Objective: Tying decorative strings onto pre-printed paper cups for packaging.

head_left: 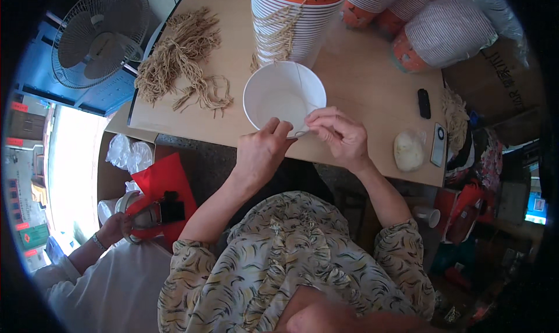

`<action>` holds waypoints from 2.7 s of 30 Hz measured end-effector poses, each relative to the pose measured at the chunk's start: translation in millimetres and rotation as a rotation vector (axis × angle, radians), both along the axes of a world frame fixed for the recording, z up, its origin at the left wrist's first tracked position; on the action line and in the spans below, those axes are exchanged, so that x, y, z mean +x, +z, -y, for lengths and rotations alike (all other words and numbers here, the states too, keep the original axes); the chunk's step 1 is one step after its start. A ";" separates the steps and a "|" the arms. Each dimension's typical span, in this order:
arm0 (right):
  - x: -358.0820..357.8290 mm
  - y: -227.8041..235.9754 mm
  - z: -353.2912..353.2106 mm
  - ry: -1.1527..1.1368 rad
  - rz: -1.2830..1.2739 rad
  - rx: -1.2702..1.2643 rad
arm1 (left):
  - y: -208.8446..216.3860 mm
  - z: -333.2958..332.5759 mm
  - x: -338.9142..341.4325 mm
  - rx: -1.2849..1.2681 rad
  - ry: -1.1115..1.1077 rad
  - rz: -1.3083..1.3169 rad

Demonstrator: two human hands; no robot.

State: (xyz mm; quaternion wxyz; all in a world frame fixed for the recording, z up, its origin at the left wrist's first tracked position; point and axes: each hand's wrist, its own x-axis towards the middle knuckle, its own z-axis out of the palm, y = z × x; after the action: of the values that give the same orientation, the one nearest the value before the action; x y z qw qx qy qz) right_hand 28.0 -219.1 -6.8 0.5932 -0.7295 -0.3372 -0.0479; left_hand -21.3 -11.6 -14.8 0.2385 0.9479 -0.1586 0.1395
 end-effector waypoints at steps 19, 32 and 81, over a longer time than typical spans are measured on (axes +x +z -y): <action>-20.2 14.2 5.0 -0.562 0.109 -0.119 | 17.0 -4.3 5.4 -0.658 -0.090 -0.644; -46.5 -80.5 -42.7 -0.629 -0.021 -0.091 | 16.4 1.5 5.8 -0.725 -0.055 -0.659; -0.8 2.5 -7.0 0.190 -0.504 -0.042 | 17.4 -18.0 51.5 -1.189 -0.171 -0.557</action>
State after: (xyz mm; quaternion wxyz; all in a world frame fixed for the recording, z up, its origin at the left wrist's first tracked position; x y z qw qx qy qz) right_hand 27.3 -212.0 -4.3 0.6451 -0.6955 -0.2470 0.1979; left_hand 30.3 6.4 2.6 0.7635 0.6394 -0.0614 -0.0665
